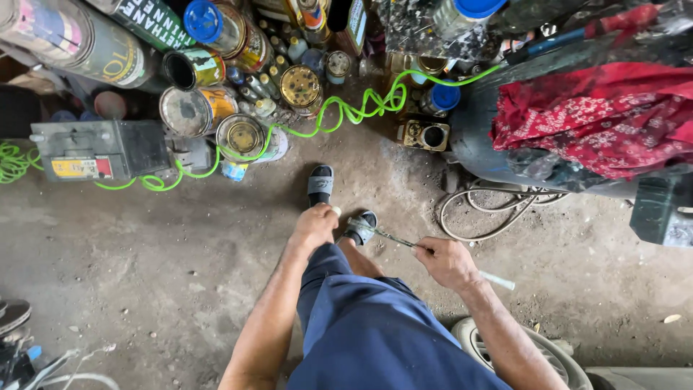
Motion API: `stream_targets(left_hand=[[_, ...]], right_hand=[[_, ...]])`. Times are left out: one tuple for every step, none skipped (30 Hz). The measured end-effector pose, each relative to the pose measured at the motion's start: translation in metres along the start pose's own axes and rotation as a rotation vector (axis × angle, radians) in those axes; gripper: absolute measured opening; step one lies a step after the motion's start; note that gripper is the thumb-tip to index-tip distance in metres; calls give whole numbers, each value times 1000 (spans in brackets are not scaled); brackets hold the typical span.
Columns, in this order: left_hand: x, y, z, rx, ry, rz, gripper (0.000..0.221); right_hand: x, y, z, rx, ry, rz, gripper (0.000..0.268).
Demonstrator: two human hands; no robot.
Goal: The recorder mixes white and blue paint together in a small container using a brush, then applies it to a component of a motorcycle.
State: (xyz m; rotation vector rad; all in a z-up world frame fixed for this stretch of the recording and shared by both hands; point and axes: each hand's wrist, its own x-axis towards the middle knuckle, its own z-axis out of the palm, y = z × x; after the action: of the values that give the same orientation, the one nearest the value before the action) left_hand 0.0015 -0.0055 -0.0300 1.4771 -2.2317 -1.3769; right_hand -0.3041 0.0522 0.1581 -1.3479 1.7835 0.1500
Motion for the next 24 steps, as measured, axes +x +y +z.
stream_targets(left_hand=[[4, 6, -7, -266, 57, -328, 36], [4, 8, -7, -264, 53, -320, 36], [5, 10, -6, -510, -21, -468, 50], [6, 12, -5, -755, -99, -612, 65], [5, 34, -7, -754, -101, -606, 65], [3, 55, -10, -605, -154, -416, 57], [4, 75, -17, -450, -195, -225, 51], [1, 83, -14, -445, -187, -217, 51], [-2, 91, -10, -548, -162, -236, 49], [-5, 98, -7, -650, -136, -254, 47], [-4, 99, -13, -651, -127, -249, 47], [-2, 99, -20, -860, -37, -326, 44], [-3, 97, -26, -1067, 50, -407, 41], [-3, 86, -39, -1068, 53, -406, 41], [-4, 76, -52, -1062, 212, -390, 37], [-4, 64, -63, -1052, 370, -373, 33], [-9, 63, -93, -1055, 375, -373, 33], [-13, 61, -121, -924, 415, -461, 31], [-17, 59, -149, -790, 452, -547, 29], [-23, 32, -155, -791, 457, -547, 29], [-29, 5, -159, -553, 417, -615, 30], [-34, -21, -163, -314, 373, -676, 32], [-45, -30, -163, -315, 373, -681, 32], [-55, -38, -163, -191, 314, -782, 36]], right_hand=[[-1, 4, -1, 50, 19, 52, 27], [1, 8, 5, 54, 26, 57, 27], [3, 14, 10, 111, 68, 90, 26], [6, 19, 15, 169, 110, 122, 26], [6, 10, 16, 170, 116, 123, 26], [7, -1, 16, 219, 67, 132, 26], [13, -13, 16, 269, 19, 131, 27], [18, -21, 24, 269, 28, 123, 27], [23, -29, 32, 291, -3, 23, 27], [29, -37, 40, 312, -34, -78, 27], [35, -43, 42, 305, -31, -85, 27], [42, -49, 44, 304, -25, -192, 30], [48, -56, 49, 307, -23, -295, 33], [63, -51, 50, 304, -24, -298, 33], [78, -45, 51, 204, 16, -312, 39], [93, -40, 52, 104, 55, -325, 46], [113, -35, 41, 100, 53, -328, 46], [132, -30, 30, 23, -45, -97, 52], [153, -24, 20, -53, -138, 134, 59], [177, -15, 7, -56, -138, 130, 59], [199, -3, -4, -47, -88, 199, 59], [221, 9, -15, -38, -39, 269, 59], [245, 21, -25, -40, -44, 268, 59], [271, 33, -35, -103, 78, 245, 70]])
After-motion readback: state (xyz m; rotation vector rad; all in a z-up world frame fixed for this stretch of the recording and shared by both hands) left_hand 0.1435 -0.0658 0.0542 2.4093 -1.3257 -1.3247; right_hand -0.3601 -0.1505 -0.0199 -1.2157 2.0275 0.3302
